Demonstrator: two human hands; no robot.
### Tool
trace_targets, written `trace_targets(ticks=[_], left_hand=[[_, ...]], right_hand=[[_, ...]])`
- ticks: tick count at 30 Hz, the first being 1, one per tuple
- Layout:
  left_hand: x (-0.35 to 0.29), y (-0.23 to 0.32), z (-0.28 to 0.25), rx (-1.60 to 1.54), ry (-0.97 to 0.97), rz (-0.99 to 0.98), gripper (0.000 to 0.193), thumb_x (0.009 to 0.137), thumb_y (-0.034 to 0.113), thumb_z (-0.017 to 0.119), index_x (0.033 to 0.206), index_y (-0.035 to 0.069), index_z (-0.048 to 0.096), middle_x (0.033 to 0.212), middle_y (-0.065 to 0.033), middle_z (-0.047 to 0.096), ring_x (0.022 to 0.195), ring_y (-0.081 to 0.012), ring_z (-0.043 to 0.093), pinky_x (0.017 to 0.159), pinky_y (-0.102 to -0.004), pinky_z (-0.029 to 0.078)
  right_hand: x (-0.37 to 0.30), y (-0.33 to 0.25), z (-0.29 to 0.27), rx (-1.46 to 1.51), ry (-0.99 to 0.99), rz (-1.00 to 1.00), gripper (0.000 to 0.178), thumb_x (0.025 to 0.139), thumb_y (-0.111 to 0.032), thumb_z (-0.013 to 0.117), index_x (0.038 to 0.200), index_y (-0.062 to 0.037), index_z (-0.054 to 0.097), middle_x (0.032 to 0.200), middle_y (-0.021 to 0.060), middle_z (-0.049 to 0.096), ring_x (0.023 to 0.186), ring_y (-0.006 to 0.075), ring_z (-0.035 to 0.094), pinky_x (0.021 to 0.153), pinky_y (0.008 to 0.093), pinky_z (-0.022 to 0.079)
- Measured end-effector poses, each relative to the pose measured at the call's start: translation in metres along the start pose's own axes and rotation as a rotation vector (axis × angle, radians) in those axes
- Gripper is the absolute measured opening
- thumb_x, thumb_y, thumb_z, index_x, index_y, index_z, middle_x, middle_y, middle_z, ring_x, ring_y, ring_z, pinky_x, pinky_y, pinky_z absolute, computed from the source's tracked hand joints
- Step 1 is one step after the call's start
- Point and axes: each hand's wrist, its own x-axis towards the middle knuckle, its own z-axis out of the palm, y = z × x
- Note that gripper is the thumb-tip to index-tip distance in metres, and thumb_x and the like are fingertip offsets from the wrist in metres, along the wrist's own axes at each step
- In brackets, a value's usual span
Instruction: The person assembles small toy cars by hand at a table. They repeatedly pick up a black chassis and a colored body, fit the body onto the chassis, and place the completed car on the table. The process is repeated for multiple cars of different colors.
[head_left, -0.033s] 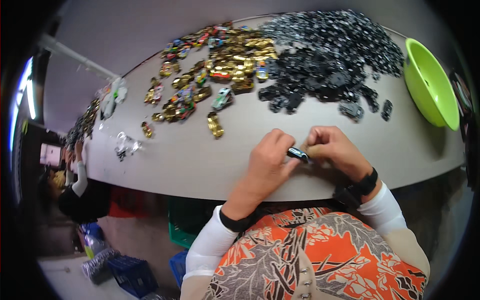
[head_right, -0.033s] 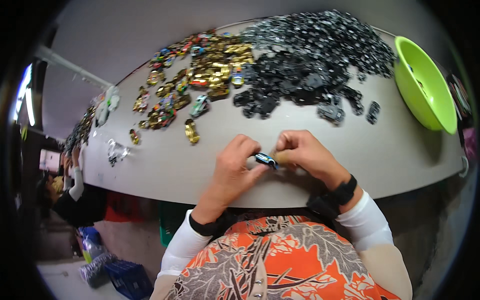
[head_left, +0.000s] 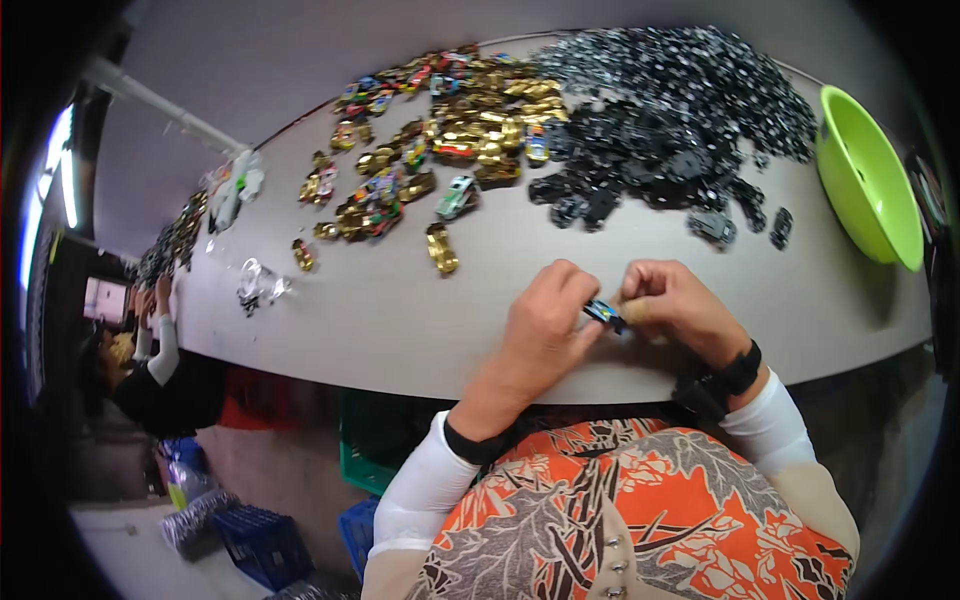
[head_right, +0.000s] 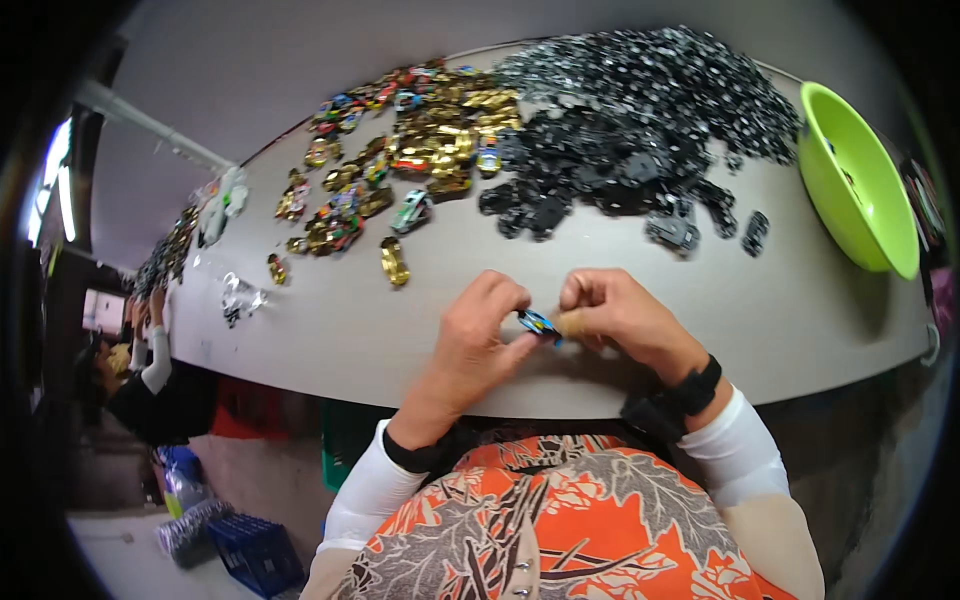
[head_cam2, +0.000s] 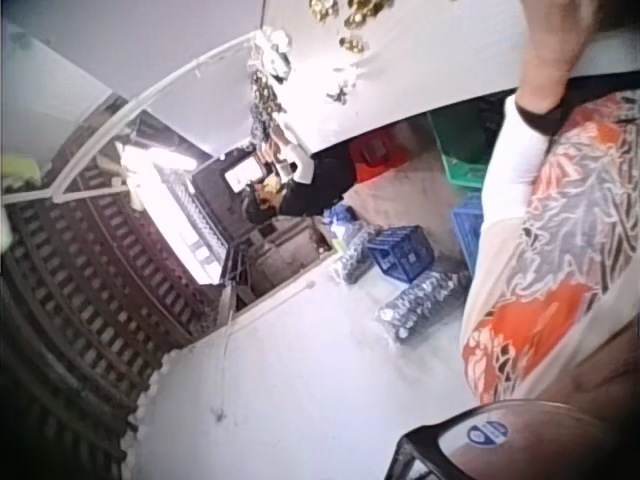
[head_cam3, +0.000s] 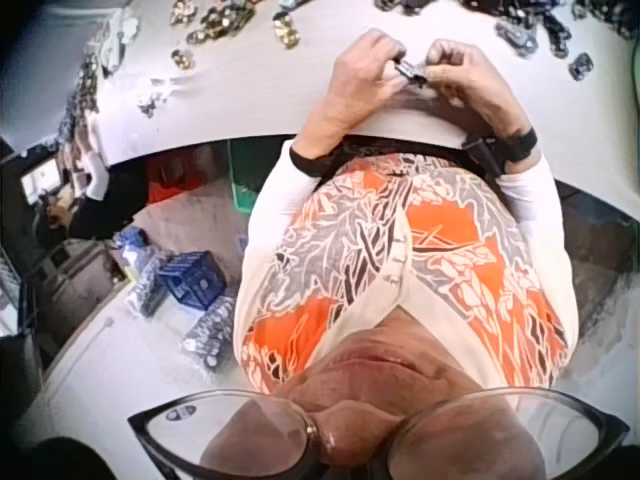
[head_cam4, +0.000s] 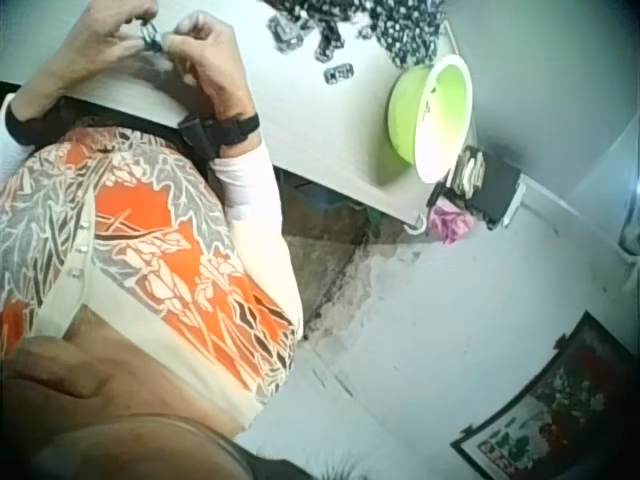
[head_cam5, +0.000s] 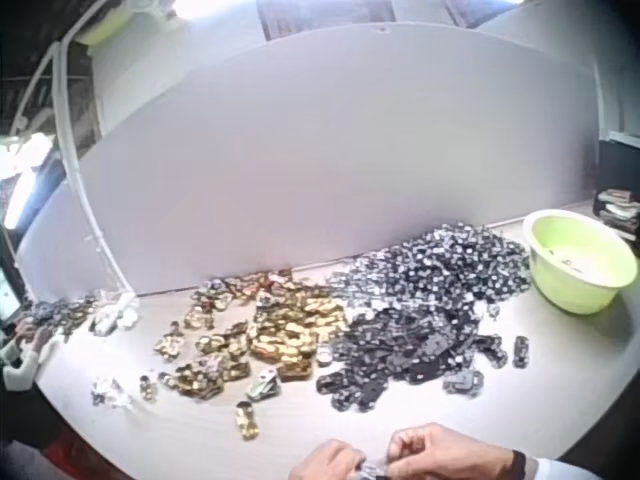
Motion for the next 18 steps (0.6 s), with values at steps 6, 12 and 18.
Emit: trace_targets(ticks=[6, 12, 18], left_hand=[[-0.01, 0.005, -0.004, 0.078, 0.018, 0.073, 0.038, 0.055, -0.005, 0.07, 0.088, 0.003, 0.054, 0.085, -0.0112, 0.051, 0.079, -0.0292, 0.055, 0.065, -0.0382, 0.045], [-0.016, 0.003, -0.002, -0.045, -0.068, -0.024, 0.043, 0.06, -0.002, 0.07, 0.1, 0.003, 0.056, 0.097, -0.0128, 0.054, 0.09, -0.0297, 0.055, 0.073, -0.0349, 0.047], [0.018, -0.078, -0.064, 0.318, 0.216, -0.251, 0.028, 0.068, 0.005, 0.069, 0.094, 0.002, 0.06, 0.094, -0.013, 0.06, 0.084, -0.0292, 0.059, 0.072, -0.037, 0.047]], right_hand=[[0.008, 0.002, 0.015, 0.084, -0.117, 0.062, 0.014, 0.076, -0.008, 0.069, 0.078, -0.0061, 0.055, 0.069, 0.0014, 0.06, 0.052, 0.0036, 0.049, 0.043, 0.0177, 0.036], [0.013, 0.013, 0.023, 0.006, -0.018, -0.075, 0.011, 0.074, -0.004, 0.066, 0.074, -0.0035, 0.055, 0.067, 0.0003, 0.058, 0.056, 0.0049, 0.052, 0.047, 0.0187, 0.038], [0.013, 0.003, 0.012, -0.345, 0.264, -0.139, 0.009, 0.069, -0.003, 0.06, 0.077, 0.0006, 0.055, 0.064, 0.0012, 0.056, 0.052, 0.0066, 0.05, 0.047, 0.022, 0.041]])
